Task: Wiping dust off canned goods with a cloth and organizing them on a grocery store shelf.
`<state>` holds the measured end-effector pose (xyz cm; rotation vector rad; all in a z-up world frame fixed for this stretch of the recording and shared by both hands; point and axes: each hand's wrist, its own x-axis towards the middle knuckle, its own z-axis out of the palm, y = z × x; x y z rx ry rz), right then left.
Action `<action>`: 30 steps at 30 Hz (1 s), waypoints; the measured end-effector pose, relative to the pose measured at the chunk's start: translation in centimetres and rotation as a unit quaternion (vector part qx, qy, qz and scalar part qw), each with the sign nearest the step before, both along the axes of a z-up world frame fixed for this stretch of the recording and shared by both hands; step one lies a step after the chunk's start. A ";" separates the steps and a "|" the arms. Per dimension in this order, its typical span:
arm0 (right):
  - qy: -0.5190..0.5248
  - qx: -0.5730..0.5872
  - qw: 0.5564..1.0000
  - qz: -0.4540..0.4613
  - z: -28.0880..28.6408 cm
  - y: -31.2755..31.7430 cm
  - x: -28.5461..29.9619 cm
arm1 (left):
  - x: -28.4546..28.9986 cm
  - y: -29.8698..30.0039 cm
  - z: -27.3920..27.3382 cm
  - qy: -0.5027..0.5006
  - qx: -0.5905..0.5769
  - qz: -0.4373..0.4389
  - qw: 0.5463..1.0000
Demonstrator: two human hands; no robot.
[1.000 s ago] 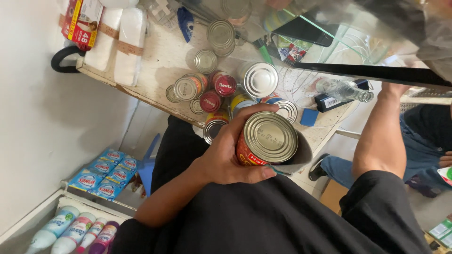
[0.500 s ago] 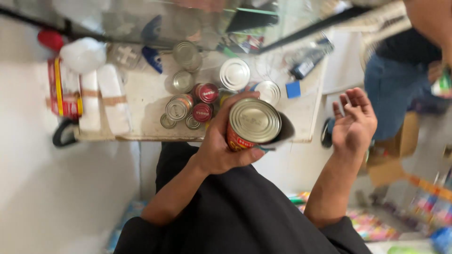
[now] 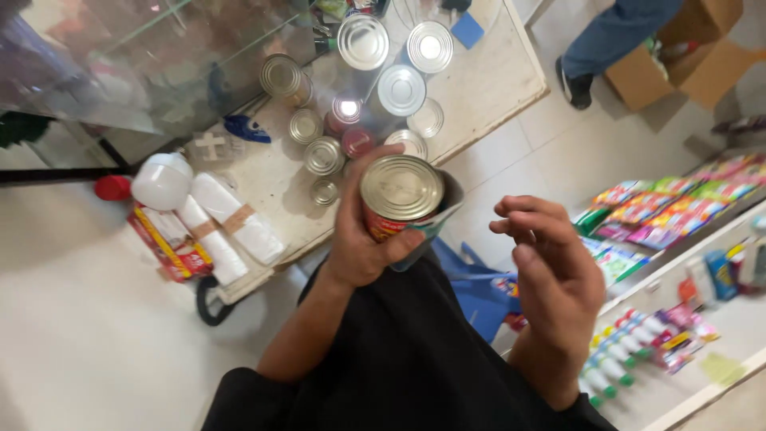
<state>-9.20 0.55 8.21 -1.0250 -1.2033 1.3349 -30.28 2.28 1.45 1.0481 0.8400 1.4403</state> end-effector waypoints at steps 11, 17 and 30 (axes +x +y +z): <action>-0.250 0.139 0.952 -0.106 -7.6 -7.8 -2.3 | 6.4 -4.5 0.2 0.005 -0.004 -0.032 0.999; -0.320 0.103 0.893 -0.298 -7.4 -8.9 -2.6 | 8.8 -5.6 0.7 0.043 0.026 -0.054 0.997; -0.237 0.107 0.893 -0.368 -5.6 -9.4 -0.7 | 11.6 -7.5 -0.2 0.138 0.050 -0.034 0.989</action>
